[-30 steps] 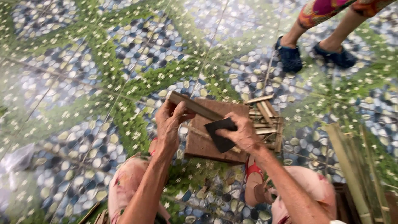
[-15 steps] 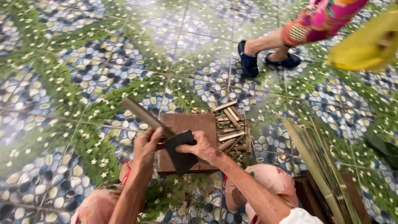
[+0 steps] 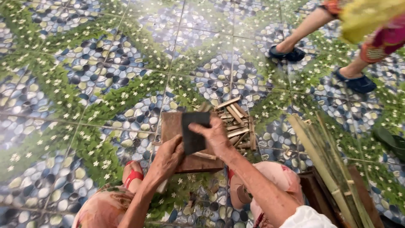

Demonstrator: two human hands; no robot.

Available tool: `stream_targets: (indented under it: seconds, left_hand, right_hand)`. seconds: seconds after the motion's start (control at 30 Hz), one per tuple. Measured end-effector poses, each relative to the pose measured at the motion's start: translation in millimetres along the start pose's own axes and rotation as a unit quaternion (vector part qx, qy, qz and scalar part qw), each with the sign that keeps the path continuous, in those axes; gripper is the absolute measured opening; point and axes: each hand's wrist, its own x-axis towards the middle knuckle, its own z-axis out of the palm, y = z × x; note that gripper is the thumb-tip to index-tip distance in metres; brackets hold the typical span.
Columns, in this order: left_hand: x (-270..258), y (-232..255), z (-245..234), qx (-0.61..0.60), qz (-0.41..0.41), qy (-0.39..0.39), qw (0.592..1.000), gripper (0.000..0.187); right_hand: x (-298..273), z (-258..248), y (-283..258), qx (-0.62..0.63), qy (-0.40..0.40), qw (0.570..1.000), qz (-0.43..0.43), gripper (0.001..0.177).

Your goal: The person sands a small wooden dowel by hand with sandpaper to smooth its surface, rotating the dowel as they work, then removes debris from the dowel.

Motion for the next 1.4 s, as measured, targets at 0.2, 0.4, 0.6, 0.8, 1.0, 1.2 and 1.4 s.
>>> stream_targets:
  seconds: [0.2,0.4,0.6,0.8,1.0,1.2,1.4]
  left_hand:
    - [15.0,-32.3,11.4,-0.165,-0.009,-0.128,0.978,0.023]
    - [20.0,-44.3,17.3,-0.214,0.005,-0.013,0.977,0.018]
    - [21.5,-49.7,20.8,-0.118,0.027,0.046,0.992,0.024]
    - [12.6,-28.2,15.1,-0.072,0.034,0.049,0.996,0.028]
    - [7.9,-24.6,16.2,-0.070,0.015,0.020,0.997,0.029]
    - [5.5,-21.7,19.0,-0.056,0.023,0.020,0.998,0.029]
    - [3.9,-18.8,18.1,0.008,0.017,0.033,0.999,0.030]
  right_hand:
    - [26.4,-22.6,-4.0,0.091,0.127,0.986,0.055,0.033]
    - [24.4,-23.8,16.5,0.048,0.113,0.991,0.055,0.034]
    - [14.4,-12.2,10.5,0.048,0.101,0.989,0.098,0.040]
    - [20.9,-13.3,10.3,0.135,0.117,0.977,0.115,0.043]
    - [14.6,-9.1,-29.5,0.032,0.171,0.977,0.123,0.070]
    - [33.8,-33.5,-9.4,0.069,0.189,0.973,0.111,0.055]
    - [33.0,-40.6,-16.0,0.107,0.160,0.974,0.117,0.053]
